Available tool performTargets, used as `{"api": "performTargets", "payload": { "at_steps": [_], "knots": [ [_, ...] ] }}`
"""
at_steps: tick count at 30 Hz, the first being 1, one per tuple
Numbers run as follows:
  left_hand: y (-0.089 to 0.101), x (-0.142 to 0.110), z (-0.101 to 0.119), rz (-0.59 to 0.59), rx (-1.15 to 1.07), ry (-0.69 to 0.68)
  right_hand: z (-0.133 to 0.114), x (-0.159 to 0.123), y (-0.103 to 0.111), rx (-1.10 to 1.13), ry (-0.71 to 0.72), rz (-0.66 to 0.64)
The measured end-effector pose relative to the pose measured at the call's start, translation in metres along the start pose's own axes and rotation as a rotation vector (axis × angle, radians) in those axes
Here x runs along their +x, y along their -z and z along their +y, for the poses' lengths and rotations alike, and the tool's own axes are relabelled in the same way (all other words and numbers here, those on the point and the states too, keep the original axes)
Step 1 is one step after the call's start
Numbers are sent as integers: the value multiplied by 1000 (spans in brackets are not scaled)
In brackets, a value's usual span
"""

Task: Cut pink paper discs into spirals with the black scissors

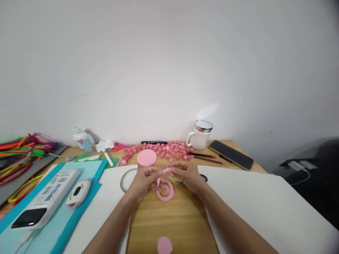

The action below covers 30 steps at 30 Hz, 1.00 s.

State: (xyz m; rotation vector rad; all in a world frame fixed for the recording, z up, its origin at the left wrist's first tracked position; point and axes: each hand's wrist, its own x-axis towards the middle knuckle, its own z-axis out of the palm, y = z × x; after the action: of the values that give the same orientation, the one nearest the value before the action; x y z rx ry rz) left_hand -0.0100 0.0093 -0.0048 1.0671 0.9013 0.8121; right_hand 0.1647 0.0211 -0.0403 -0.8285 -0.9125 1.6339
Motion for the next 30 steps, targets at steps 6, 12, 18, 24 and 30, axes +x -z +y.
{"api": "performTargets", "payload": {
  "at_steps": [6,12,18,24,30],
  "knots": [
    [-1,-2,1,-5,36,7,-2,-1,0,-29,1,9],
    [-1,-1,1,-1,19,24,-2,-2,-2,-20,27,7],
    [-2,-1,2,42,-3,24,0,0,-2,8,10,11],
    [-3,-2,3,20,-5,7,1,1,1,20,17,10],
    [-3,-2,1,20,-3,4,0,0,1,14,18,13]
  ]
}}
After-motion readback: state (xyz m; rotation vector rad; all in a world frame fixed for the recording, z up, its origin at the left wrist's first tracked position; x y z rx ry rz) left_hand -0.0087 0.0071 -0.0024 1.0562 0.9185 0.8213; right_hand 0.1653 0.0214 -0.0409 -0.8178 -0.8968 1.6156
